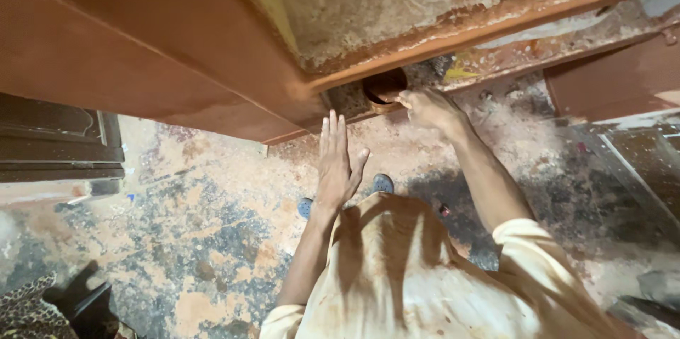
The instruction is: The person paints a wooden door frame with brown paint using a brush. They repeatedly dip the brush into a paint can and apply paint to the vertical and horizontal edges of the frame.
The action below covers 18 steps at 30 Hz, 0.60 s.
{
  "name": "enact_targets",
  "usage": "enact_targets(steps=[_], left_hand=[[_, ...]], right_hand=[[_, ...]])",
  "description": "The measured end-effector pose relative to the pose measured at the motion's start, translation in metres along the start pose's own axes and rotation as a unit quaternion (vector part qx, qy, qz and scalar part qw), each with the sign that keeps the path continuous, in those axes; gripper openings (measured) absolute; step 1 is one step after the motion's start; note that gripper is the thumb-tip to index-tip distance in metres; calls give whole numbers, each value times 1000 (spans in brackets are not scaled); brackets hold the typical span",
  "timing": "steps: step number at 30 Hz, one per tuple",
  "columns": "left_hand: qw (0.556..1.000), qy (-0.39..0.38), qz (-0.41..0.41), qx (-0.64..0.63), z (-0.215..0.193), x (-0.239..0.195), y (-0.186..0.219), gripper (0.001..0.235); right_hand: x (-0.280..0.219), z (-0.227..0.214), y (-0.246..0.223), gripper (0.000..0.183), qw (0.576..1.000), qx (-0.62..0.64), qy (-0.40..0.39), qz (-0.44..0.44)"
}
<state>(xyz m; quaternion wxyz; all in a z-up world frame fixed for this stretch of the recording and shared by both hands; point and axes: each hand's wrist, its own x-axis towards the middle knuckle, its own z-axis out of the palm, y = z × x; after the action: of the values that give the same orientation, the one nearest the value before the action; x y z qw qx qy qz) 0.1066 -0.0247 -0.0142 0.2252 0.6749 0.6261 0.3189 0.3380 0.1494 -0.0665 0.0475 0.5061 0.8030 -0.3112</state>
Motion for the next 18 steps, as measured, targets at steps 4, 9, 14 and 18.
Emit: enact_targets(steps=[4,9,14,18], left_hand=[[999,31,-34,-5,-9,-21,-12,80],[995,64,-72,0,-15,-39,-24,79],[993,74,-86,-31,-16,-41,-29,79],[994,46,-90,-39,-15,-34,-24,76]], right_hand=[[72,30,10,30,993,-121,-1,13],[120,74,27,26,973,-227,33,-17],[133,100,43,23,968,-246,45,-24],[117,86,42,21,972,-221,70,-21]])
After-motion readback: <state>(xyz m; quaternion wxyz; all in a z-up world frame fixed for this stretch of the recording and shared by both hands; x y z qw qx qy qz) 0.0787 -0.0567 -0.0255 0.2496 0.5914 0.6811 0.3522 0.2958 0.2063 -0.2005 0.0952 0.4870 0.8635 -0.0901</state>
